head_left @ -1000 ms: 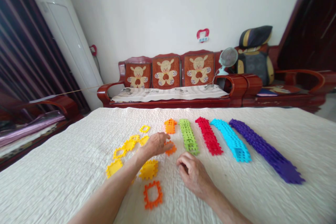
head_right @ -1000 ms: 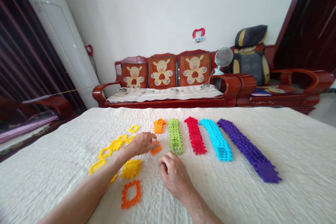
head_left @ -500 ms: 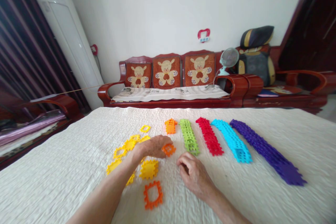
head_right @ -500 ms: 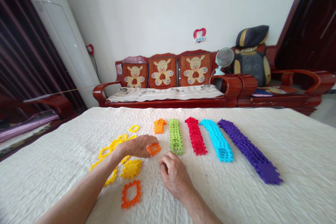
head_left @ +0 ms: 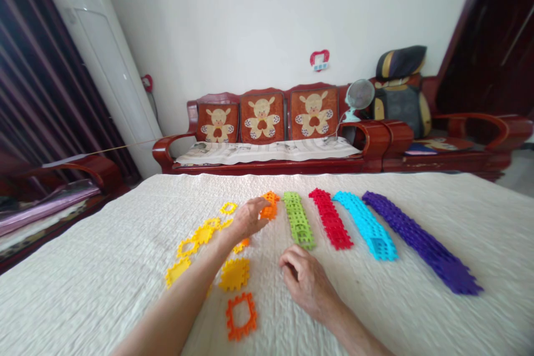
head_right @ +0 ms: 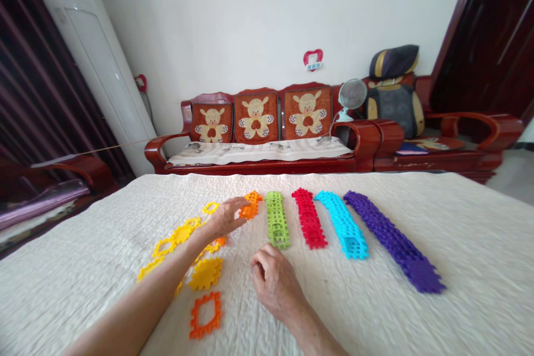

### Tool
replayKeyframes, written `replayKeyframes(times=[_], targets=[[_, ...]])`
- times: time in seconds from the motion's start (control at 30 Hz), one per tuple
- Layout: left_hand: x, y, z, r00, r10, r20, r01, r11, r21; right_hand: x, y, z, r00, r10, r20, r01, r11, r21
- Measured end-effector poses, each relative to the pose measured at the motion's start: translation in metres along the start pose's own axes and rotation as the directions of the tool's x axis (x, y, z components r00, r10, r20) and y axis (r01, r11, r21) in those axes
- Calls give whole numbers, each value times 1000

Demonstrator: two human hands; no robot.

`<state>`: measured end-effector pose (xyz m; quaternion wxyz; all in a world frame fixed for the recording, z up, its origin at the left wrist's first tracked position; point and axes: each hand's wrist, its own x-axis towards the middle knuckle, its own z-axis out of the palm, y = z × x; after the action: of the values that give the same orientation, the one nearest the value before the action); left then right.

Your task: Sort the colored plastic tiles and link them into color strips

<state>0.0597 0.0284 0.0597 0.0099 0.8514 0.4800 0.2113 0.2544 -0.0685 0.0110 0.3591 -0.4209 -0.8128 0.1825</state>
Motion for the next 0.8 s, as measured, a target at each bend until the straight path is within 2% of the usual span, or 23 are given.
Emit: replayKeyframes(times=[0.17, 0.57, 0.67, 0.8], targets=[[6, -10, 18, 1000, 8, -22, -7, 998, 67, 0, -1, 0, 1000, -7, -4, 7, 1000, -1], [3, -18, 27, 997, -23, -78, 26, 999, 30, 0, 1, 1, 999, -22, -23, 22, 1000, -1], [2, -21, 22, 996, -14, -85, 14, 1000, -3, 0, 2, 2, 1000, -18, -18, 18, 1000, 1], [1, -14, 1, 991, -24, -131, 18, 999, -42, 0, 1, 0, 1000, -14, -3, 14, 1000, -4]])
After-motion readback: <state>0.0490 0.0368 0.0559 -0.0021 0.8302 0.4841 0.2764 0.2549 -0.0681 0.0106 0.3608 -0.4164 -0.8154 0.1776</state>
